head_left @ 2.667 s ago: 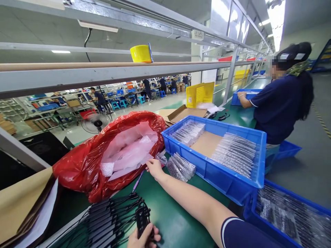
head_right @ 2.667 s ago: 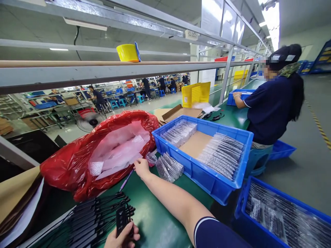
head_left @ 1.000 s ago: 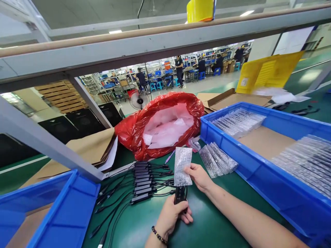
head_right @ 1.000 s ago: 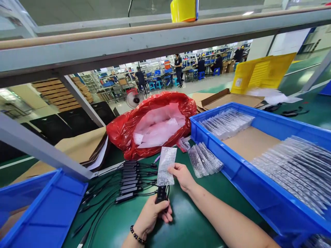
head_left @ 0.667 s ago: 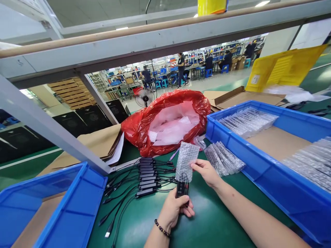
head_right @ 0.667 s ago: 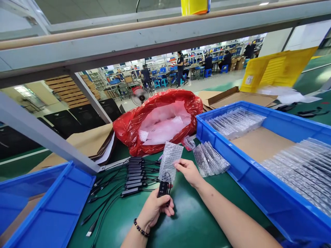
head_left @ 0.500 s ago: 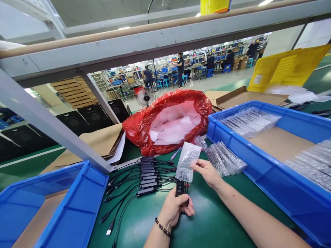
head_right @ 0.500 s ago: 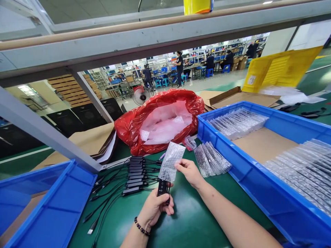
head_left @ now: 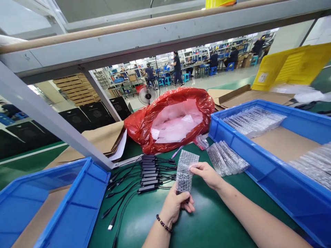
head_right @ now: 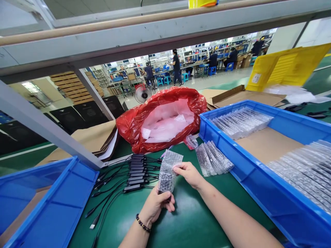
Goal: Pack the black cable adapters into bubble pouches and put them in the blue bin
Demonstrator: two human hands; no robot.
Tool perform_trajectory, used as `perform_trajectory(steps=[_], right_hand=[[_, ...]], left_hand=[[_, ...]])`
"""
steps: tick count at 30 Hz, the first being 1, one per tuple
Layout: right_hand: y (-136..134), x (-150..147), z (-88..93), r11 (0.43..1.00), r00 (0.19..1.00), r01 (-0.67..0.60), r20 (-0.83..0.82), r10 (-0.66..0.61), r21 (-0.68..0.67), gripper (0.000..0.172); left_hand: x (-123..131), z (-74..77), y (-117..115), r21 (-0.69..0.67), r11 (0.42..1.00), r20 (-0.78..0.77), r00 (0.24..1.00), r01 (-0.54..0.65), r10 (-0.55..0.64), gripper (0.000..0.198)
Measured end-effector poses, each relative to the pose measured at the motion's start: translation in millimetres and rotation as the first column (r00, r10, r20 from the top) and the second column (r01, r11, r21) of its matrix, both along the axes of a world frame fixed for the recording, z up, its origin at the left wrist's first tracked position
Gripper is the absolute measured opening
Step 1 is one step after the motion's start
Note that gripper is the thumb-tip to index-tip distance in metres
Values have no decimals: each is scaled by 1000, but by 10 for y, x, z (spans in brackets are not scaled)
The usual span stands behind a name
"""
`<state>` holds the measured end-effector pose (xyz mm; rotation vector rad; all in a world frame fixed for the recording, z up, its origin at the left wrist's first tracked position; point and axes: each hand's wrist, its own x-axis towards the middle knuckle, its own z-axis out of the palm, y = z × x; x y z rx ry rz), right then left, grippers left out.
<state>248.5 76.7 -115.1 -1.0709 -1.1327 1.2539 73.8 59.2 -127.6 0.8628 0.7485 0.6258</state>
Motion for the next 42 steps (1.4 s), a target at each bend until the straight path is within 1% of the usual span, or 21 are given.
perform_trajectory(steps=[3, 4, 6, 8, 9, 10, 11, 13, 15, 16, 18, 20, 22, 24, 26, 30, 33, 35, 38, 40, 42], right_hand=[[-25, -63, -2, 999, 999, -25, -27, 25, 19, 34], [-39, -91, -12, 998, 999, -9, -40, 11, 54, 41], [-82, -161, -58, 986, 1000, 28, -8, -27, 165, 68], [-148, -252, -132, 958, 985, 12, 160, -60, 286, 97], [-185, -302, -172, 940, 956, -32, 283, -70, 339, 105], [-221, -353, -210, 920, 909, -97, 411, -74, 381, 108], [-253, -400, -241, 896, 849, -168, 523, -81, 410, 103], [-291, -470, -276, 851, 743, -262, 658, -123, 455, 79], [-293, -493, -279, 816, 697, -271, 689, -199, 511, 59], [-283, -487, -273, 801, 691, -262, 684, -234, 538, 55], [-253, -448, -259, 771, 690, -253, 668, -279, 584, 53], [-224, -393, -250, 749, 695, -242, 649, -310, 616, 53], [-208, -347, -241, 737, 702, -211, 624, -343, 642, 53], [-212, -325, -225, 728, 708, -193, 607, -361, 658, 53], [-231, -334, -201, 725, 729, -229, 608, -315, 650, 55], [-257, -402, -160, 743, 765, -390, 640, -67, 544, 60], [-249, -442, -151, 806, 790, -374, 613, 18, 459, 59], [-243, -465, -157, 846, 819, -322, 573, 24, 425, 58], [-240, -509, -174, 894, 861, -209, 507, -24, 397, 55], [-241, -542, -181, 928, 863, -125, 501, -73, 352, 51], [-244, -566, -181, 946, 833, -50, 535, -138, 321, 47]], left_hand=[[6, 11, 10, 9, 999, -18, 999, -40, 41, 39], [10, 17, 13, 10, 998, -23, 998, -66, 66, 36], [17, 30, 22, 4, 990, -10, 990, -138, 138, 32], [23, 39, 35, -21, 973, 35, 972, -231, 232, 31], [25, 42, 42, -43, 961, 60, 960, -273, 275, 30], [27, 44, 48, -70, 949, 80, 947, -307, 312, 29], [30, 46, 50, -99, 935, 99, 932, -340, 349, 29], [36, 50, 43, -147, 913, 154, 903, -381, 401, 29], [41, 56, 17, -170, 915, 238, 886, -365, 398, 28], [42, 60, 1, -168, 927, 284, 884, -336, 372, 28], [37, 68, -27, -137, 959, 354, 892, -247, 280, 29], [15, 78, -30, -84, 983, 386, 904, -165, 185, 38], [-29, 88, 3, -50, 988, 381, 912, -145, 153, 44], [-93, 96, 67, -58, 971, 370, 899, -230, 235, 40], [-161, 99, 144, -97, 927, 375, 849, -364, 372, 34], [-233, 95, 253, -237, 869, 349, 796, -435, 494, 19], [-202, 96, 258, -341, 814, 299, 767, -470, 568, 16], [-149, 91, 231, -369, 805, 284, 768, -464, 573, 21], [-54, 56, 172, -378, 824, 299, 787, -421, 539, 23], [1, 21, 132, -374, 825, 307, 783, -423, 541, 21], [38, -5, 97, -366, 813, 293, 774, -452, 562, 18]])
